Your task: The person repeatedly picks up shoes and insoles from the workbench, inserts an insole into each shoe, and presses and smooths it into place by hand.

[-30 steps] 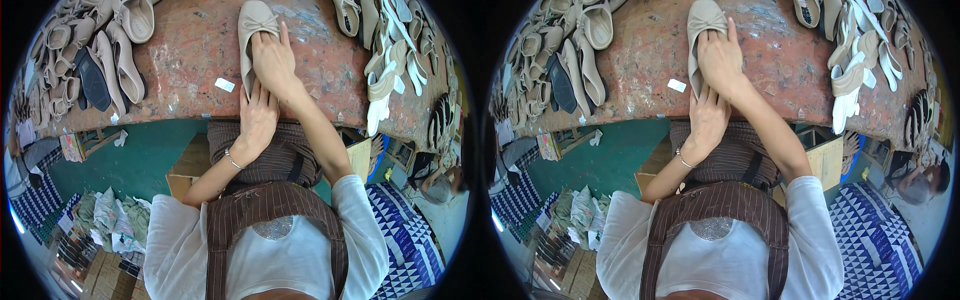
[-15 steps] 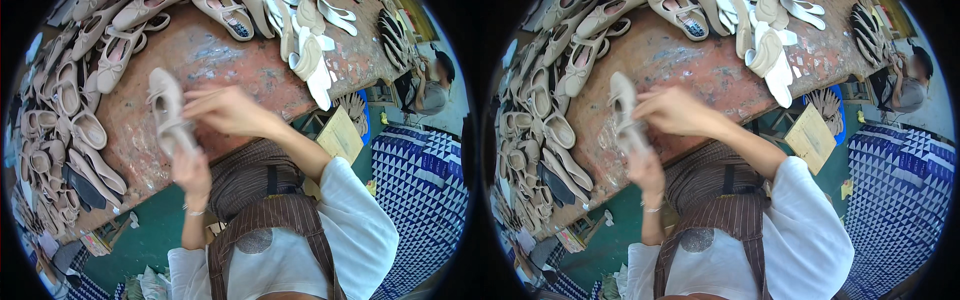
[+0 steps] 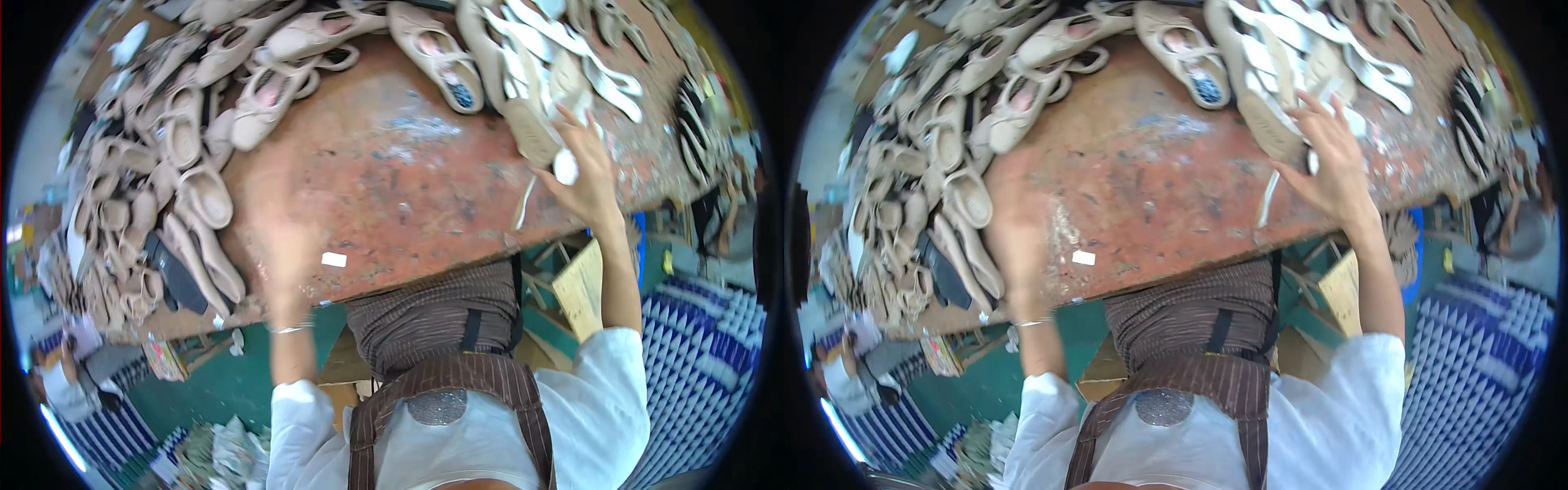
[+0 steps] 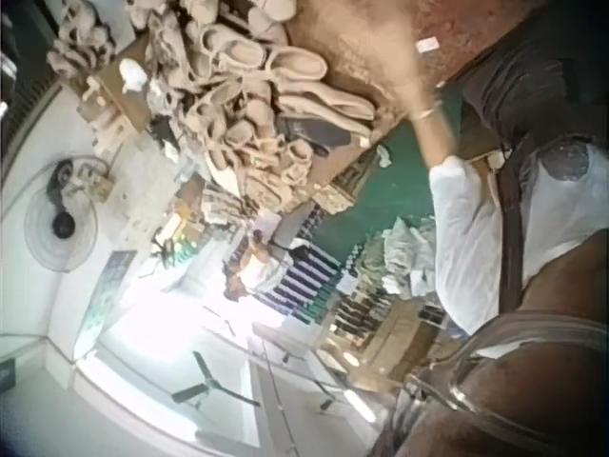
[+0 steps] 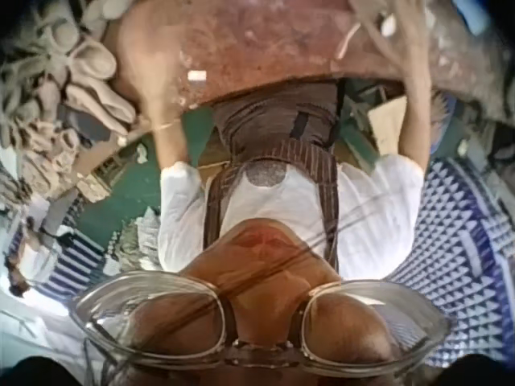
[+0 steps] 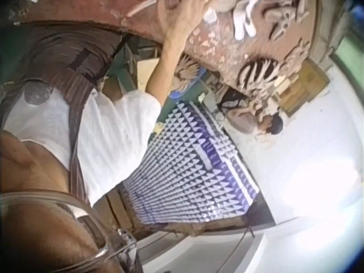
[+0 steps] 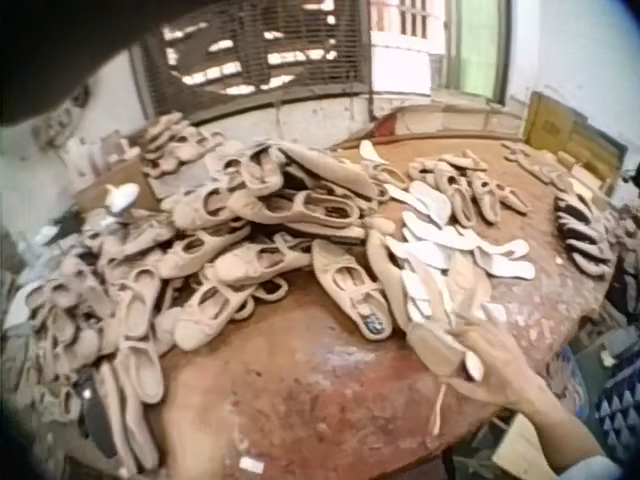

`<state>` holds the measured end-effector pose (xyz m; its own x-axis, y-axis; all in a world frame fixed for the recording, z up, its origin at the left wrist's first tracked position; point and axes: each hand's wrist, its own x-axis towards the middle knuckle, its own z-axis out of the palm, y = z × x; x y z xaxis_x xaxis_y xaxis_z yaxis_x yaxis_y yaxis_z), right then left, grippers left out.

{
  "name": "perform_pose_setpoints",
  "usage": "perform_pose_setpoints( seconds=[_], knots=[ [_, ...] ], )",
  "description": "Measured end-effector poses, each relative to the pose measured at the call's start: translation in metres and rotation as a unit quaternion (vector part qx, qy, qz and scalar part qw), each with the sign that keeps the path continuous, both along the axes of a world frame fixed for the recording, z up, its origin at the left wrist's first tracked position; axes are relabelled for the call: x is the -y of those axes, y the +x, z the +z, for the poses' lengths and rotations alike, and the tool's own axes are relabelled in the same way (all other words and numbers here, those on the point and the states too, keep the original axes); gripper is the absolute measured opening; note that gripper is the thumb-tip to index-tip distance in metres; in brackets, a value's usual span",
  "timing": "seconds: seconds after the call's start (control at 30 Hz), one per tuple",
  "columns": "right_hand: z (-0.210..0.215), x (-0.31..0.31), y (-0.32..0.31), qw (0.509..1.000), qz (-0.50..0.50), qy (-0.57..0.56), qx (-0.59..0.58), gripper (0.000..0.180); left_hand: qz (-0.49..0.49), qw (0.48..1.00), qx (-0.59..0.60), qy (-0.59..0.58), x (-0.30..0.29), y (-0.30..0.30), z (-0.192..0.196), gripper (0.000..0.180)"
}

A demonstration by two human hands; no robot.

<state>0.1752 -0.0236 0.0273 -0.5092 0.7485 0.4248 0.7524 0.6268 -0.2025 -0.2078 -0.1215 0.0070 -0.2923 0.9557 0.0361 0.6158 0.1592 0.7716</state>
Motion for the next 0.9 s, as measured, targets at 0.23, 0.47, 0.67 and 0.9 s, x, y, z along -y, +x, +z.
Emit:
perform_pose_setpoints(
  seconds=[0.23,0.47,0.67,0.9],
  knots=[
    [0.02,0.002,-0.072,0.968,-0.007,-0.094,-0.232,0.043,-0.297,0.898,0.313,-0.085,-0.036,0.145,0.01,0.065],
    [0.005,-0.042,0.042,0.515,0.148,-0.293,-0.792,0.025,-0.29,0.745,0.549,-0.243,-0.073,0.089,-0.055,0.061],
    [0.028,-0.001,0.093,0.589,0.04,-0.245,-0.769,0.066,-0.11,0.958,-0.247,0.097,-0.139,0.099,-0.031,0.064],
    [-0.001,0.025,0.063,0.527,-0.122,-0.337,-0.771,0.078,0.139,0.919,-0.17,0.328,-0.306,0.083,0.075,0.061]
  ],
)
